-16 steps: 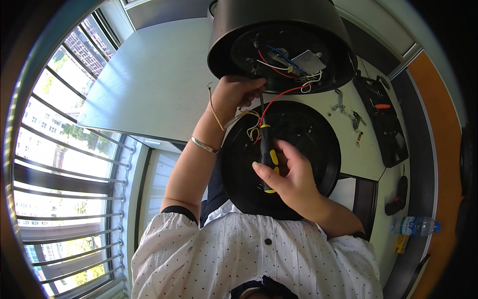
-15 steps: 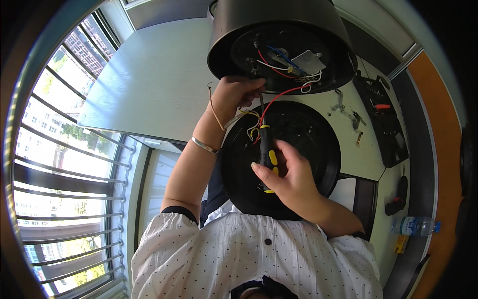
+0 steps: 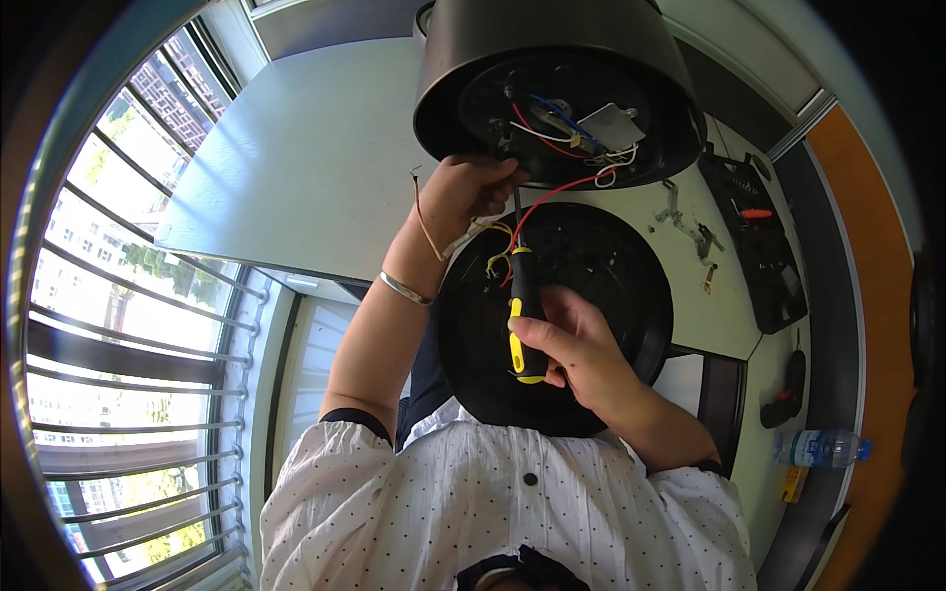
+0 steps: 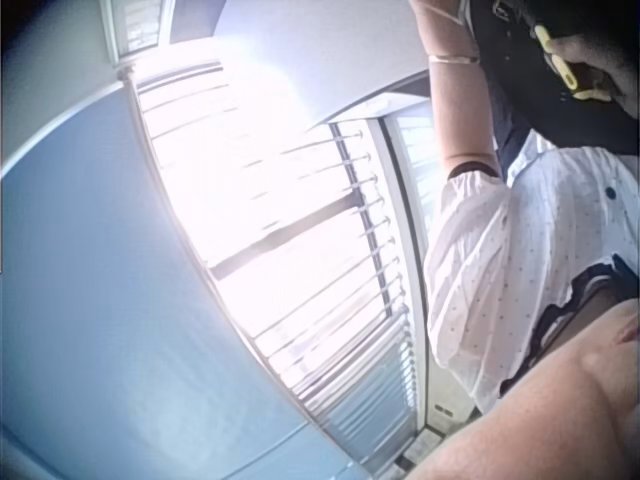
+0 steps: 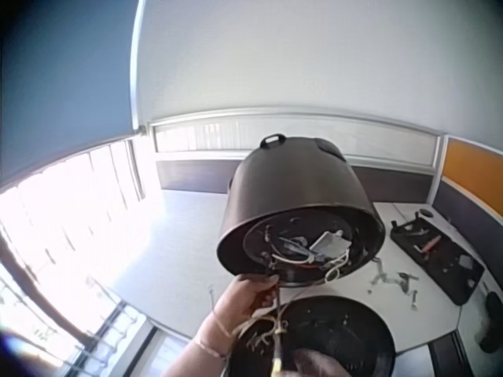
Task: The person works on the internal wiring of a black cylindrical device, likely a lamp, using a screwdriver to tighten connections and by hand to arrange wires. The task involves careful manipulation of small components within the device's housing.
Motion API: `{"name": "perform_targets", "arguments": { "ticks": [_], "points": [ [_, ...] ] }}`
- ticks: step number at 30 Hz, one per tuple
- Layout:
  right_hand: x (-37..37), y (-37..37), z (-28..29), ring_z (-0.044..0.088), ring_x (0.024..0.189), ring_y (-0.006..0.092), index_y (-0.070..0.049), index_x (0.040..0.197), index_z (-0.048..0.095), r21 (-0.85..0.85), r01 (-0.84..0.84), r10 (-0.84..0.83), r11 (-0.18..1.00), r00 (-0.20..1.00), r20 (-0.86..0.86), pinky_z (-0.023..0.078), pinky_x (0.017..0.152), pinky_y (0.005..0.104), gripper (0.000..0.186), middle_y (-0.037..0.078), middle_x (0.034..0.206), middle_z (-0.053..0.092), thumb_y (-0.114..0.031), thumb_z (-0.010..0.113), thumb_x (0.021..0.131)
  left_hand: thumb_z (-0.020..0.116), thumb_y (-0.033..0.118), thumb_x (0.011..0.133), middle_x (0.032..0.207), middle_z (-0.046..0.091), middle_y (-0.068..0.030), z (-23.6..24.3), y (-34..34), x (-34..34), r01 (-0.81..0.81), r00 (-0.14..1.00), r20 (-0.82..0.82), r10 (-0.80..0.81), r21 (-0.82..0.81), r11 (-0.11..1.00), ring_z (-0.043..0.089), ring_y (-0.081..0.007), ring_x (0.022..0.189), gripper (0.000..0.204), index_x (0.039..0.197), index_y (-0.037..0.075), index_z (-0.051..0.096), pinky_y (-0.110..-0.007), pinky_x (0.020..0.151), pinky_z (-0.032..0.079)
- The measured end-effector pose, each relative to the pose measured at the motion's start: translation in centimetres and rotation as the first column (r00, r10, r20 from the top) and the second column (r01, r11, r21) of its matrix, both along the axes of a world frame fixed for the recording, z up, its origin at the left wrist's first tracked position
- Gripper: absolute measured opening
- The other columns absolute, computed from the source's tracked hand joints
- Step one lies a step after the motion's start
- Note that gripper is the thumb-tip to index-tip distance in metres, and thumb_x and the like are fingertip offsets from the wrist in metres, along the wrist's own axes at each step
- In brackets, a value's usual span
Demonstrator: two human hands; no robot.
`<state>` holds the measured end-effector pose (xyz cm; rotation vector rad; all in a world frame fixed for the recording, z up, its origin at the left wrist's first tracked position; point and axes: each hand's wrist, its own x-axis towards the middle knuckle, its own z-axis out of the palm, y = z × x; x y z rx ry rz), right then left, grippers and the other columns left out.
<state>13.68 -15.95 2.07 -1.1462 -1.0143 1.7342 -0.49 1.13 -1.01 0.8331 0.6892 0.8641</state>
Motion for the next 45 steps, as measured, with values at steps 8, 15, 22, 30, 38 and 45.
{"name": "perform_targets", "arguments": {
  "ticks": [8,15,22,30,38,45],
  "points": [
    [-0.5,-0.1,-1.0,0.053,0.063,0.0043,0.001,0.099,0.048,0.295,0.023,-0.1,0.955,0.964,0.248,0.043,0.054,0.0171,0.033,0.001,0.078,0.055,-0.013,0.069,0.078,0.062,0.013,0.082,0.058,0.05,-0.001,0.3,-0.1,0.4,-0.026,0.998,-0.053,0.026,0.002,1.0,0.043,-0.0066,0.046,0.018,0.084,-0.005,0.061,-0.017,0.042,0.032],
    [-0.2,0.3,-0.4,0.062,0.068,0.0214,0.003,0.115,0.04,-0.089,-0.042,0.011,0.995,0.946,-0.323,0.05,0.053,0.0272,0.042,0.013,0.082,0.06,-0.014,0.058,0.081,0.06,0.014,0.084,0.059,0.051,-0.0023,-0.5,0.4,0.3,0.039,0.997,0.066,-0.035,-0.06,0.997,0.044,-0.0073,0.047,0.02,0.085,-0.006,0.061,-0.017,0.043,0.033],
    [0.2,0.0,0.7,0.059,0.059,0.0144,0.001,0.107,0.044,-0.001,0.017,-0.017,1.0,0.995,0.094,0.048,0.047,0.0247,0.036,0.008,0.074,0.058,-0.013,0.063,0.08,0.06,0.014,0.083,0.058,0.051,-0.0027,0.8,-0.7,0.6,-0.044,0.996,-0.074,0.047,0.031,0.999,0.044,-0.0078,0.046,0.019,0.081,-0.005,0.062,-0.018,0.041,0.033],
    [0.4,-0.1,-0.9,0.055,0.061,0.0101,0.003,0.109,0.045,0.182,0.054,-0.067,0.982,0.995,0.068,0.039,0.044,0.0202,0.039,0.007,0.076,0.057,-0.014,0.063,0.078,0.061,0.017,0.084,0.058,0.05,-0.0019,0.2,0.3,0.5,0.05,0.998,-0.026,-0.051,-0.031,0.998,0.041,-0.0079,0.048,0.023,0.086,-0.005,0.06,-0.018,0.045,0.032],
    [0.7,0.1,0.2,0.053,0.043,0.015,0.004,0.118,0.039,-0.028,-0.011,0.009,1.0,0.998,-0.056,0.034,0.032,0.0208,0.043,0.014,0.075,0.059,-0.009,0.056,0.081,0.062,0.016,0.083,0.06,0.051,-0.002,-0.1,0.1,0.5,0.036,0.999,-0.007,-0.037,-0.029,0.999,0.044,-0.0068,0.05,0.022,0.087,-0.006,0.06,-0.018,0.045,0.034],
    [0.0,0.0,0.8,0.054,0.048,0.012,0.003,0.111,0.04,0.027,-0.023,0.019,0.999,0.991,0.135,0.043,0.038,0.0218,0.04,0.008,0.07,0.056,-0.013,0.061,0.081,0.062,0.016,0.083,0.059,0.051,-0.0015,0.7,-0.1,0.3,0.018,0.994,-0.11,-0.018,-0.008,1.0,0.044,-0.0065,0.049,0.019,0.085,-0.004,0.061,-0.017,0.044,0.033]
  ]
}}
